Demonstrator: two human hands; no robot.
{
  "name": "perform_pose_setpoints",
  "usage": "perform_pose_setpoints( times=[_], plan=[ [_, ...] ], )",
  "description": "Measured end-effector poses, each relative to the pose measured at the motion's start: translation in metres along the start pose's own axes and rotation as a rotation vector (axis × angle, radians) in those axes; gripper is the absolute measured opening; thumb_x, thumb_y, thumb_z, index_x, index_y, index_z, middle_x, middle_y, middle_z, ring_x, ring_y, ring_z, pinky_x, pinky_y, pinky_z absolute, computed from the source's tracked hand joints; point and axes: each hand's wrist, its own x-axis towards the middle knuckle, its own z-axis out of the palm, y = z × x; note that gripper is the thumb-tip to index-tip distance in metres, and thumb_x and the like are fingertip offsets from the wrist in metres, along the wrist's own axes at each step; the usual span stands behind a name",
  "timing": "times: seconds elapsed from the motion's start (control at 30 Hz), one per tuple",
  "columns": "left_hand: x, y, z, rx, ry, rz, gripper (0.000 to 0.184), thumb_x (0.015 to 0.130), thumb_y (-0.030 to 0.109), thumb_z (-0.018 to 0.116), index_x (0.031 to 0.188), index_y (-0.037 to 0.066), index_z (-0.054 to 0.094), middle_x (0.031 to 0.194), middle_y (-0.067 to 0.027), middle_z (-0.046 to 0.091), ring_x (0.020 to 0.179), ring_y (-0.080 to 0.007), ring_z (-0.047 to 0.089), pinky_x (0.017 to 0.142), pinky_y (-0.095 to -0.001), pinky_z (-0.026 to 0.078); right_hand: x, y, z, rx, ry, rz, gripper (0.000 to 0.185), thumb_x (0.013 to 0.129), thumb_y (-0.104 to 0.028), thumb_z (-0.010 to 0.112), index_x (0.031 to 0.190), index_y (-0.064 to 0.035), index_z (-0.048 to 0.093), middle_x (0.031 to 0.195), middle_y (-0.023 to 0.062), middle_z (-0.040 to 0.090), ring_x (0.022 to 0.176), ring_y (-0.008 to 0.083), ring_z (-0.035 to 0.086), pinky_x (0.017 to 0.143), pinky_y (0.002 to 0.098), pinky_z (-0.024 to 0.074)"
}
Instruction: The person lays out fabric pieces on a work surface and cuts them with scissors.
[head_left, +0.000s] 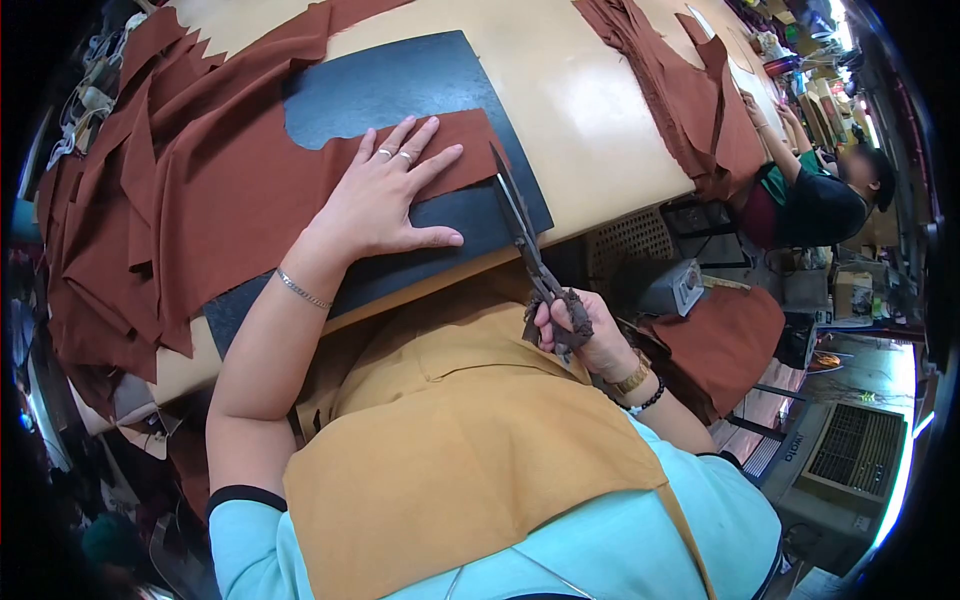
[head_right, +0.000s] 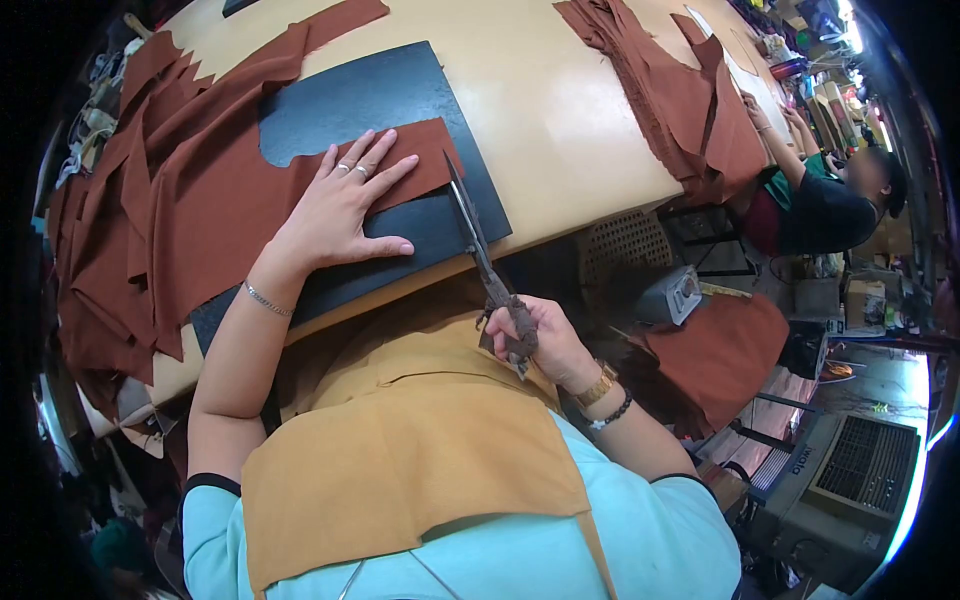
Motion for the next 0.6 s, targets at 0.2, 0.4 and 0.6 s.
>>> perform_pose_setpoints(
  times=[0.2, 0.4, 0.6],
  plan=[
    [0.000, 0.000, 0.000, 0.001, 0.001, -0.001, 0.097, 0.070, 0.080, 0.052, 0.144, 0.020, 0.038, 0.152, -0.0163, 0.026, 0.141, -0.0357, 0.022, 0.114, -0.0555, 0.015, -0.010, -0.001, 0.005, -0.026, 0.031, 0.033, 0.022, 0.092, -0.024, 0.061, 0.084, -0.0033, 0.062, 0.068, 0.0025, 0.060, 0.061, 0.0088, 0.058, 0.058, 0.0221, 0.0476],
    [-0.001, 0.000, -0.002, -0.017, -0.028, 0.024, 0.098, 0.068, 0.079, 0.056, 0.145, 0.021, 0.035, 0.153, -0.0150, 0.024, 0.142, -0.0362, 0.020, 0.113, -0.0575, 0.014, -0.002, -0.007, 0.005, -0.017, 0.015, 0.017, 0.022, 0.093, -0.023, 0.060, 0.084, -0.0030, 0.061, 0.068, 0.0027, 0.061, 0.060, 0.0091, 0.058, 0.059, 0.0222, 0.0477],
    [0.000, 0.004, -0.003, -0.037, -0.043, 0.042, 0.098, 0.068, 0.079, 0.056, 0.145, 0.021, 0.036, 0.153, -0.0151, 0.024, 0.142, -0.0358, 0.019, 0.113, -0.0578, 0.014, 0.007, -0.011, 0.005, -0.037, 0.030, 0.013, 0.022, 0.093, -0.023, 0.060, 0.085, -0.0025, 0.060, 0.067, 0.0032, 0.060, 0.059, 0.0090, 0.058, 0.057, 0.0226, 0.0479]
  ],
)
